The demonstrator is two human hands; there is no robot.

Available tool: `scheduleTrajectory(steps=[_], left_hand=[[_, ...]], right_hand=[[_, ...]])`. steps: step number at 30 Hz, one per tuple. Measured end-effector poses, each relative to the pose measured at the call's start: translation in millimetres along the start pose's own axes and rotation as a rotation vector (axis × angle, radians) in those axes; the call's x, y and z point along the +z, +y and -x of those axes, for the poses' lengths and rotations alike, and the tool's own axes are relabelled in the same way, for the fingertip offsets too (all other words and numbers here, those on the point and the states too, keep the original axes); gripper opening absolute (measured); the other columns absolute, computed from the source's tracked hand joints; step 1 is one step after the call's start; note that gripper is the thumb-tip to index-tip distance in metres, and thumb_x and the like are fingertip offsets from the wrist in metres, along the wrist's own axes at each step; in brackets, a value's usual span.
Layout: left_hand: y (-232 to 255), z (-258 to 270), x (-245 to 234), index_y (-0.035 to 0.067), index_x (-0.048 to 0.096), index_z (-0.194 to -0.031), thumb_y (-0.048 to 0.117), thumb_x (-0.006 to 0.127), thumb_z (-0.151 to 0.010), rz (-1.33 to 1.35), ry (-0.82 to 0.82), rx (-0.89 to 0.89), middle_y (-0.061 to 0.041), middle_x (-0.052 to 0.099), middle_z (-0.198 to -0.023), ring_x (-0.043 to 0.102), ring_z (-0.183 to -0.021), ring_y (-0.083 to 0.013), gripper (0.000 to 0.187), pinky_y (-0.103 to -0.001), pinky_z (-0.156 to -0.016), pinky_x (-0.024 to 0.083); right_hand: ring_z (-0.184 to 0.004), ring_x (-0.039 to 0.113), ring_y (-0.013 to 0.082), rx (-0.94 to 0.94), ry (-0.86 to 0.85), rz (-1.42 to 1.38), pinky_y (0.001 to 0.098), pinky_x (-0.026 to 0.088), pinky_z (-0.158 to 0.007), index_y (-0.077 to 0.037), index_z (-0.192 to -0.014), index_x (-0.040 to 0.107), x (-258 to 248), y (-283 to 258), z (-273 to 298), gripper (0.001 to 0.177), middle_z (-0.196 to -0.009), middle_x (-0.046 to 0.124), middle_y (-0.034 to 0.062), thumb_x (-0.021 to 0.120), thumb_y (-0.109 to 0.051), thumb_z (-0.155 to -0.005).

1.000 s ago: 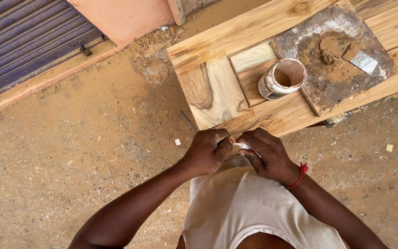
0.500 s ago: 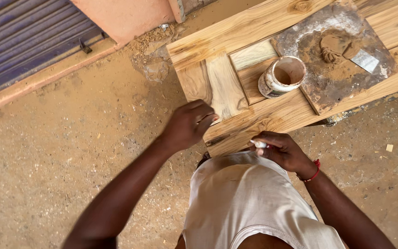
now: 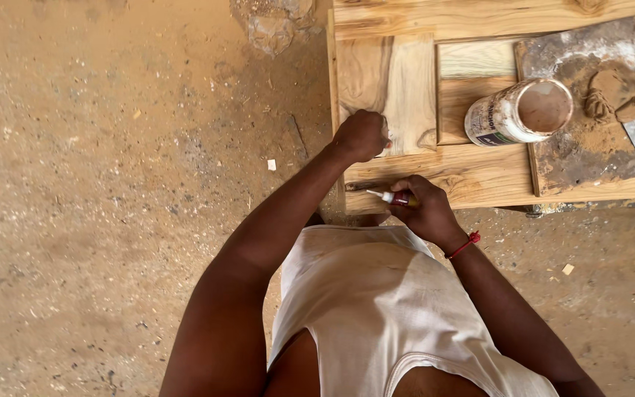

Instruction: The person applies glue from a bottle into a groove on a wooden board. They then use a putty knife to scoop a brown paste from a container and spread it into the groove, smoothing the surface. The person repeats this process, applying more glue and filling the groove with the paste.

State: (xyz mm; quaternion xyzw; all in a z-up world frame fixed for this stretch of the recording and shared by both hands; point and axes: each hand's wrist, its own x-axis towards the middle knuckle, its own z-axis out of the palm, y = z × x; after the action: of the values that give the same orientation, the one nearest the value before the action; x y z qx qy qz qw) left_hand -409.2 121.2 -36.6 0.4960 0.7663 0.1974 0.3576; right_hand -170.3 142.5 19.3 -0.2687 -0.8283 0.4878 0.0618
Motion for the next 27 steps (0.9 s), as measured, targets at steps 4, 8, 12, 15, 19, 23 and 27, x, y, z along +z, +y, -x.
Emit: scheduleTrajectory(steps=[4,8,12,15,19,23,27], left_hand=[[-24,24,-5,0.009,0.078,-0.095,0.007,0.067,-0.087,0.289,0.170,-0.013,-0.013,0.080,-0.098,0.078,-0.088,-0.0234,0.014,-0.038,-0.088,0.059],[-68,73,-7,0.008,0.077,-0.096,0.012,0.062,-0.098,0.341,0.321,-0.066,-0.010,0.079,-0.100,0.076,-0.088,-0.0185,0.015,-0.036,-0.087,0.061],[-113,136,13,0.011,0.079,-0.103,0.022,0.065,-0.097,0.378,0.372,-0.289,-0.009,0.079,-0.104,0.076,-0.087,-0.0185,0.019,-0.035,-0.087,0.059],[-142,177,44,0.011,0.077,-0.109,0.028,0.069,-0.093,0.363,0.363,-0.444,-0.011,0.078,-0.103,0.077,-0.087,-0.0225,0.024,-0.036,-0.086,0.061],[-172,225,92,0.009,0.080,-0.095,0.024,0.066,-0.090,0.329,0.331,-0.480,-0.012,0.079,-0.101,0.077,-0.090,-0.0287,0.021,-0.039,-0.086,0.060],[-193,253,126,0.011,0.081,-0.091,0.027,0.065,-0.088,0.362,0.282,-0.565,-0.011,0.079,-0.101,0.076,-0.091,-0.0305,0.023,-0.039,-0.086,0.059],[-206,263,140,0.011,0.082,-0.092,0.028,0.067,-0.088,0.343,0.221,-0.638,-0.012,0.078,-0.101,0.075,-0.092,-0.0313,0.023,-0.040,-0.088,0.058]], right_hand=[[-0.090,0.072,0.0274,-0.105,0.014,0.213,0.0373,0.059,-0.078,-0.006,-0.106,0.070,5,-9,-9,0.037,-0.102,0.071,0.0116,0.090,-0.018,-0.077],[-0.092,0.071,0.0289,-0.133,0.014,0.329,0.0391,0.058,-0.079,-0.006,-0.106,0.072,11,-15,-17,0.037,-0.099,0.072,0.0105,0.089,-0.020,-0.077],[-0.097,0.068,0.0307,-0.256,0.024,0.435,0.0409,0.057,-0.082,-0.004,-0.109,0.072,15,-21,-23,0.038,-0.101,0.072,0.0104,0.087,-0.018,-0.076],[-0.097,0.067,0.0316,-0.265,0.006,0.485,0.0414,0.056,-0.081,-0.002,-0.109,0.072,15,-26,-26,0.039,-0.101,0.071,0.0114,0.086,-0.015,-0.075],[-0.096,0.067,0.0306,-0.301,0.000,0.521,0.0409,0.057,-0.081,-0.004,-0.108,0.073,14,-32,-26,0.035,-0.100,0.071,0.0100,0.084,-0.012,-0.076],[-0.096,0.066,0.0309,-0.321,0.007,0.561,0.0414,0.057,-0.081,-0.003,-0.106,0.072,11,-38,-28,0.034,-0.099,0.070,0.0105,0.085,-0.013,-0.076],[-0.096,0.067,0.0299,-0.293,-0.041,0.565,0.0411,0.057,-0.079,-0.005,-0.102,0.072,15,-44,-29,0.030,-0.098,0.070,0.0084,0.085,-0.012,-0.076]])
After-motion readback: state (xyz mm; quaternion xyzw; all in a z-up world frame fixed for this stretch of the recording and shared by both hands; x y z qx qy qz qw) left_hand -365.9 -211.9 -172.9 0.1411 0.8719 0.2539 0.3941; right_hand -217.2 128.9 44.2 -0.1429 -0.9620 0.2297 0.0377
